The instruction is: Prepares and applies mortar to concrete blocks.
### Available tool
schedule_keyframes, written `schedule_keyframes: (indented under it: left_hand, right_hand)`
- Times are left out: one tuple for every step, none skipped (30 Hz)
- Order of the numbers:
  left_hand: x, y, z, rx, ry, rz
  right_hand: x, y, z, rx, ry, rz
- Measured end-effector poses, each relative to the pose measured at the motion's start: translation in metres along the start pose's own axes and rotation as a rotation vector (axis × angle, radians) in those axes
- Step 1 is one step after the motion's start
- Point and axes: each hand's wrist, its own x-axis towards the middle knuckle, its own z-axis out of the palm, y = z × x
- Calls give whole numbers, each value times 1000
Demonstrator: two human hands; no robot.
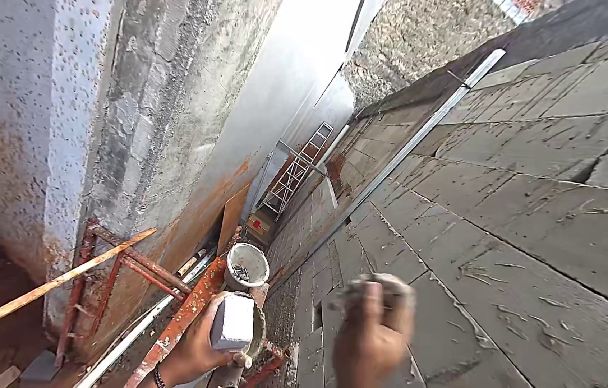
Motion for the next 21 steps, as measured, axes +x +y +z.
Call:
schedule_keyframes:
  left_hand:
    - [1,-1,-1,-16,7,-3]
    - [0,-2,-1,-23,17,1]
    - [0,-3,-1,-17,23,11]
    - [0,-4,-1,-5,23,21]
    - [-1,-3,-1,7,17,18]
    - [-2,-3,0,17,16,10]
    - [-3,-2,2,20,18,4]
    - [-3,-2,2,22,28,9]
    - [-3,-2,3,26,35,17]
    - [-3,-1,4,26,38,19]
    - [-3,-1,7,23,42,17]
    - [-3,-1,8,23,43,16]
    - [-3,0,10,23,43,14]
    - [-2,0,10,22,45,11]
    - [-2,-1,10,20,41,0]
    - [-1,-1,9,21,37,-10]
    - [0,-2,9,21,34,-13]
    - [0,-3,8,20,30,-10]
    - [1,-5,8,16,28,-2]
    - [0,-6,8,14,32,7]
    - [-1,-8,8,6,35,17]
  right_hand:
    - [-14,29,23,-128,-135,24]
    - [-26,56,44,-237,-249,32]
    - [-36,77,63,-334,-327,20]
    - [-41,93,80,-423,-400,9]
    - [-44,101,91,-497,-504,32]
    - [-45,105,99,-566,-642,102]
    - [-43,105,105,-621,-791,199]
    - [-39,104,108,-654,-917,292]
    - [-36,106,110,-654,-975,340]
    - [-35,106,109,-654,-1003,361]
    - [-34,106,108,-668,-1025,371]
    - [-34,106,107,-678,-1038,368]
    - [-34,106,107,-683,-1052,364]
    - [-32,106,107,-689,-1073,361]
    - [-30,105,108,-700,-1101,356]
    - [-28,105,111,-727,-1132,352]
    - [-26,103,113,-776,-1158,350]
    - [-25,100,116,-832,-1171,349]
    - [-25,98,118,-860,-1167,354]
    - [-27,99,119,-848,-1148,359]
    - [-30,101,117,-813,-1122,362]
